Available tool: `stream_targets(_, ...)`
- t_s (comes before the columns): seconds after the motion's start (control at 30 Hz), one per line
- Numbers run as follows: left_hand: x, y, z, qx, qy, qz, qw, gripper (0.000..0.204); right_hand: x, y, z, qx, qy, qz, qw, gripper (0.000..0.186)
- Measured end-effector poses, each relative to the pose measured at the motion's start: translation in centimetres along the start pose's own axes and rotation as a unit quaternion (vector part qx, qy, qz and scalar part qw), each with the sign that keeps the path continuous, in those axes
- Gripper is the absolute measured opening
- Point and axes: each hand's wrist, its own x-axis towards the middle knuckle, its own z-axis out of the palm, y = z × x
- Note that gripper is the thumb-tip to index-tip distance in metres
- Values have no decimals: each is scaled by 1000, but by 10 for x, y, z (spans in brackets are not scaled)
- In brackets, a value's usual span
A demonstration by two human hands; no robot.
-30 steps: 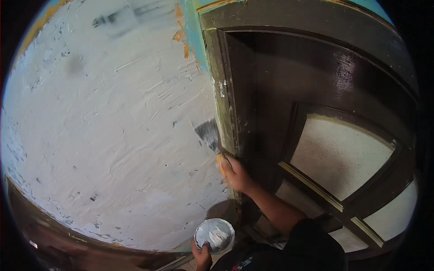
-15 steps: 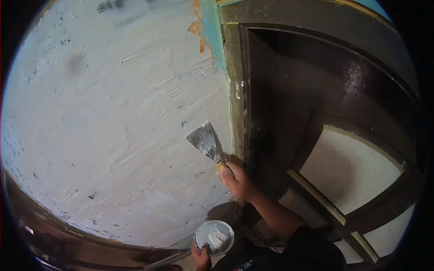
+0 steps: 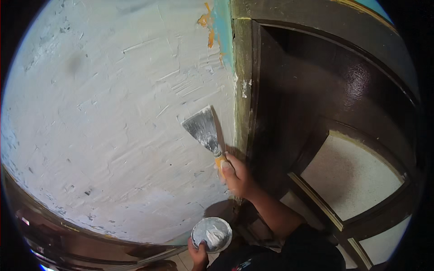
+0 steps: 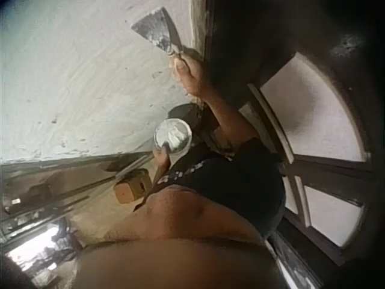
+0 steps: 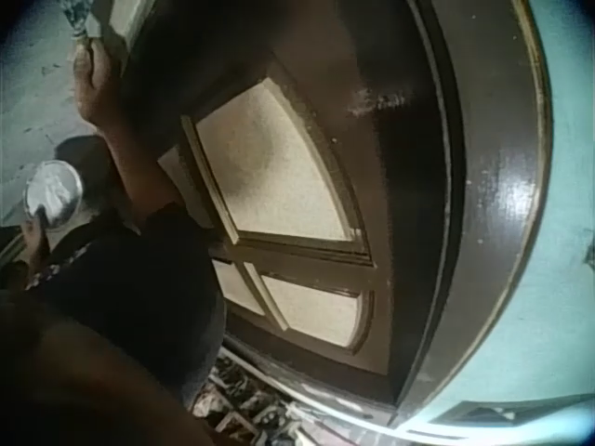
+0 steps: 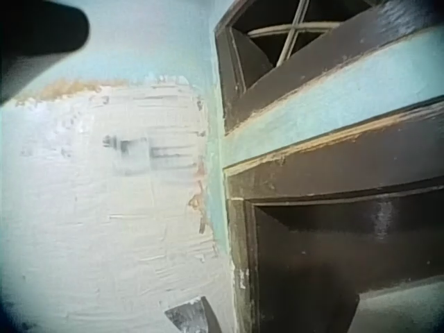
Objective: Applying and smoothing wall putty on a damaged wall surface using a scraper.
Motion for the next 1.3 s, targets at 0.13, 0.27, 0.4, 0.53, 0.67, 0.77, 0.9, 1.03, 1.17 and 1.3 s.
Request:
stream_targets(0.13,1,-6,1,-17,-1,7,1000,45,-4,10,-1,26,11,24,999,22)
stream_targets(0.27,4,-24,-12,-16,20,20,999,45,-7,13,-1,38,1,9,999,19)
stream_targets(0.4,9,-32,-14,32,11,13,999,44,11,2,2,4,31,-1,1000,19)
stream_targets(0.53,6,-20,-6,-24,10,6,1000,45,-15,32,-1,27,13,8,1000,20)
stream_targets(0.67,8,-36,-16,-1,28,-4,1000,46,3,4,5,23,21,-34,999,20)
stream_targets(0.77,3,-21,-12,59,17,32,998,47,-6,25,10,21,14,0,1000,20)
stream_targets(0.9,3,-31,-23,65,24,-116,991,37,-7,5,1,63,-1,30,998,20)
stream_targets(1.03,1,-12,-15,128,0,-155,980,32,-8,14,-2,25,1,23,999,21)
stream_targets(1.17,3,-25,-18,63,21,-101,993,32,-33,32,-6,68,2,71,995,26)
stream_targets(1.3,7,-32,-18,6,0,25,1000,46,-23,8,-10,39,4,37,999,26)
